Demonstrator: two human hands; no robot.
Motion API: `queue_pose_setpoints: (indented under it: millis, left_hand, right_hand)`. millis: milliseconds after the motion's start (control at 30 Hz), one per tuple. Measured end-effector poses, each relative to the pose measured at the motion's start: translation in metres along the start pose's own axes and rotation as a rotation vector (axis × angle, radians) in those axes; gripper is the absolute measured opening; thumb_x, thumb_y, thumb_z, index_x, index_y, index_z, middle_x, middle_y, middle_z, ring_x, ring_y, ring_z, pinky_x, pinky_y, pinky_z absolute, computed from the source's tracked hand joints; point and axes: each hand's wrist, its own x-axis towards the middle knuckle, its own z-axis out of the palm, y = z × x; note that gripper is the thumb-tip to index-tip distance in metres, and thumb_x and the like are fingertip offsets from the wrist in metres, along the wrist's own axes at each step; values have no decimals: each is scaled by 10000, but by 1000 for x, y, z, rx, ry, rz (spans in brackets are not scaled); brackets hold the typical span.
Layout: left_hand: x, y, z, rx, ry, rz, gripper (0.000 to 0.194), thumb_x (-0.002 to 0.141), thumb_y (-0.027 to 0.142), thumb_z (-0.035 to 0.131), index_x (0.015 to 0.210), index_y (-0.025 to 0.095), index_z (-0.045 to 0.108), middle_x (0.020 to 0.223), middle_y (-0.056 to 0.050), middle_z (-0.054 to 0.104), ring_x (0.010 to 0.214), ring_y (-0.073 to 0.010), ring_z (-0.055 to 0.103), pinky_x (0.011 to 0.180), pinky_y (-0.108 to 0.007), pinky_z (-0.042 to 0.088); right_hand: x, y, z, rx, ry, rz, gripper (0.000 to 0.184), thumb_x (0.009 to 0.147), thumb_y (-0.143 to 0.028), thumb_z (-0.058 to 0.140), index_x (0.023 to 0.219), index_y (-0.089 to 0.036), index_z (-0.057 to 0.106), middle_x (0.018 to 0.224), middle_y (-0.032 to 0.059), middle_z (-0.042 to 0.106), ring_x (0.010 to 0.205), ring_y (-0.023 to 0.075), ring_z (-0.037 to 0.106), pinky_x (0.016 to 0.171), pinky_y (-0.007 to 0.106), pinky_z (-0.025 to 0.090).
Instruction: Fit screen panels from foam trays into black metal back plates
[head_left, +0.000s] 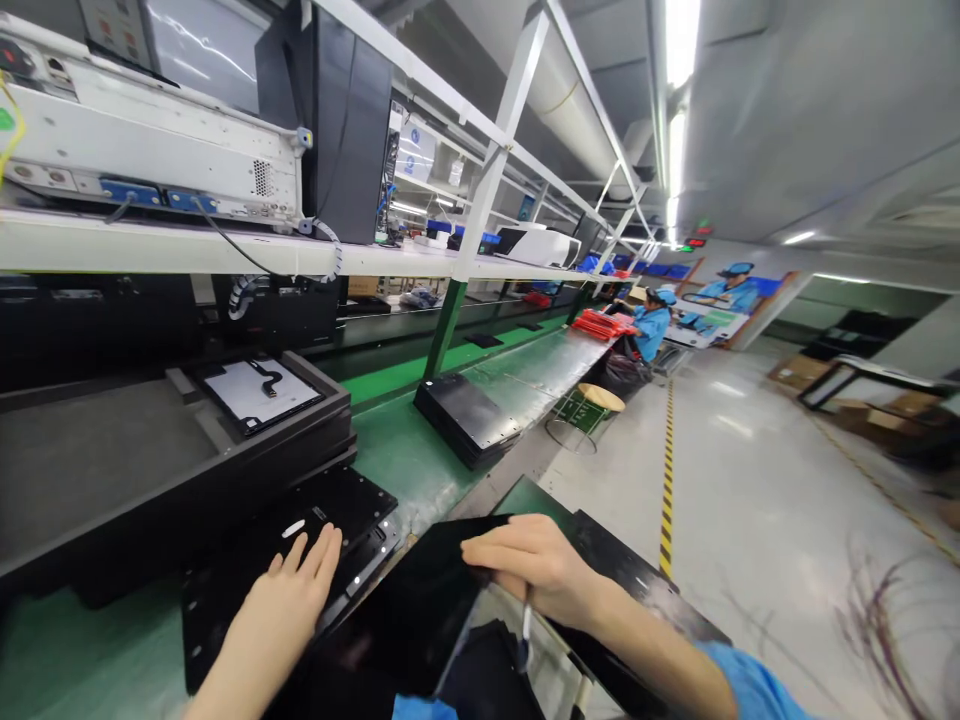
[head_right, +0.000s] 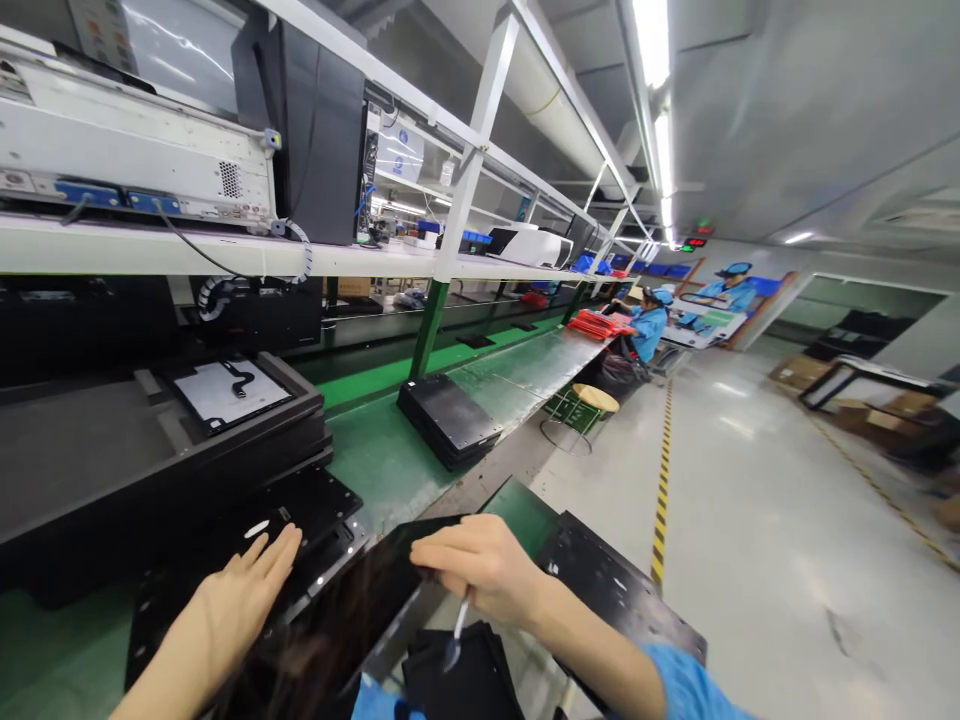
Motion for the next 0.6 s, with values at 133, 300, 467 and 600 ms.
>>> queue_pose_setpoints:
  millis: [133,300,467,600]
  left_hand:
    - [-10,33,30,94,92,55,808,910,-20,573,1614,373,630,1701,-77,551,1453,-401,660,1038,-556,704]
    - [-14,34,48,28,205,74,538,1021,92,575,1486,295,753,1592,-57,687,1394,-343,719,1012,-476,700]
    - [-22,16,66,-102,401,-17,493,1081,386,594,1545,250,696,1671,-121,609,1507,-407,610,1247,-670,474]
    - [-32,20,85,-136,392,-128,786,977,495,725,1689,225,530,1802,-169,411,1645,-474,412,1330,-752,272]
  right_hand:
    - [-26,5,-4,92,400,164,257,1082,-402,660,1121,-275,880,916,77,846,782,209,794,729,339,613]
    - [-14,16,9,156,702,372,333,994,-490,801,801,-218,809,518,-65,434,481,105,345,475,286,290]
    - [37,18,14,644,763,464,398,829,-582,947,887,-212,814,705,-16,654,584,114,464,524,255,399]
    - [96,13,25,1078,577,585,538,705,-648,1009,928,-211,787,554,-82,534,445,58,278,390,206,241]
